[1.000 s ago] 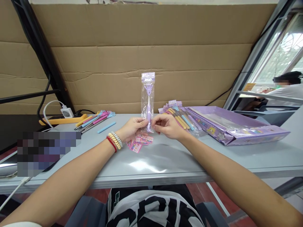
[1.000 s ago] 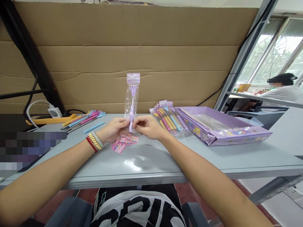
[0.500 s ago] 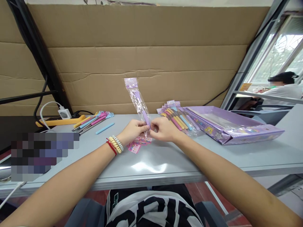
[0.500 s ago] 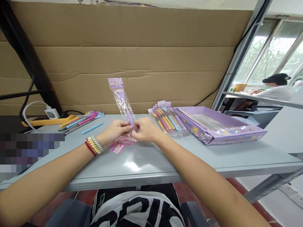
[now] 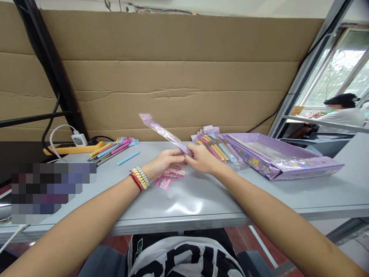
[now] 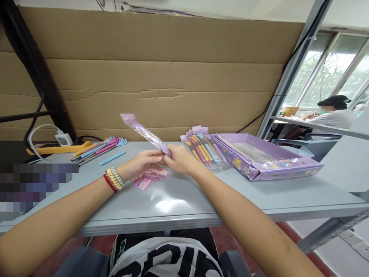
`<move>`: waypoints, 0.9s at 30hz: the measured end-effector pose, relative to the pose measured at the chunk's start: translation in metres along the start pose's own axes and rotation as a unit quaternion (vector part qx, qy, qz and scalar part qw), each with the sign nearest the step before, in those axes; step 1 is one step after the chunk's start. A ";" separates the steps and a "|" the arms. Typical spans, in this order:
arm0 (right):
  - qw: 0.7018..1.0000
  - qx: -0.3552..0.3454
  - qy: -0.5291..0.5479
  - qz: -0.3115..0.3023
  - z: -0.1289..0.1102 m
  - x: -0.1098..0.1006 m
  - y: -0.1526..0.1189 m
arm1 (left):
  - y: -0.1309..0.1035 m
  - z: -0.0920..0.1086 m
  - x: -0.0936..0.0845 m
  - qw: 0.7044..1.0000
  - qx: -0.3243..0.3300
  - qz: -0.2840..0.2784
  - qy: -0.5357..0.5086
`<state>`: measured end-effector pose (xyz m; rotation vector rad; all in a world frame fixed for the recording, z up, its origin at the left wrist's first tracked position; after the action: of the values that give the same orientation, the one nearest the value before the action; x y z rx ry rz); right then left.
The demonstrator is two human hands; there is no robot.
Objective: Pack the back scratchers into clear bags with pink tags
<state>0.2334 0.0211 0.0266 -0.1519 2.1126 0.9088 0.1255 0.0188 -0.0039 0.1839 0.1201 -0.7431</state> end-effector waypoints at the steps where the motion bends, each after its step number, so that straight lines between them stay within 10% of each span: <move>1: 1.000 -0.003 -0.007 0.012 0.001 -0.005 0.000 | -0.001 0.003 -0.001 1.000 0.006 0.003 0.000; 8: 0.994 -0.047 -0.013 0.097 0.005 -0.036 -0.001 | -0.004 0.013 -0.024 0.996 0.028 0.082 -0.038; 15: 0.939 0.128 -0.087 0.308 0.063 -0.114 -0.017 | -0.002 -0.002 -0.069 0.969 -0.030 0.190 0.154; 27: 0.866 0.451 -0.212 -0.047 0.153 -0.111 -0.041 | -0.004 -0.015 -0.100 0.824 -0.056 0.175 0.536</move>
<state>0.4206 0.0697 0.0208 0.3944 1.8710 -0.1686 0.0486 0.0851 -0.0018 0.4866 1.1777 -0.1819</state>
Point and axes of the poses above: each hand's wrist, its own y-axis towards the middle knuckle, its own x-axis out of the palm, z = x × y, the point moved 7 cm from there along y, towards the middle knuckle, and after that the axes turned 12 degrees about y, right-handed, at the moved point
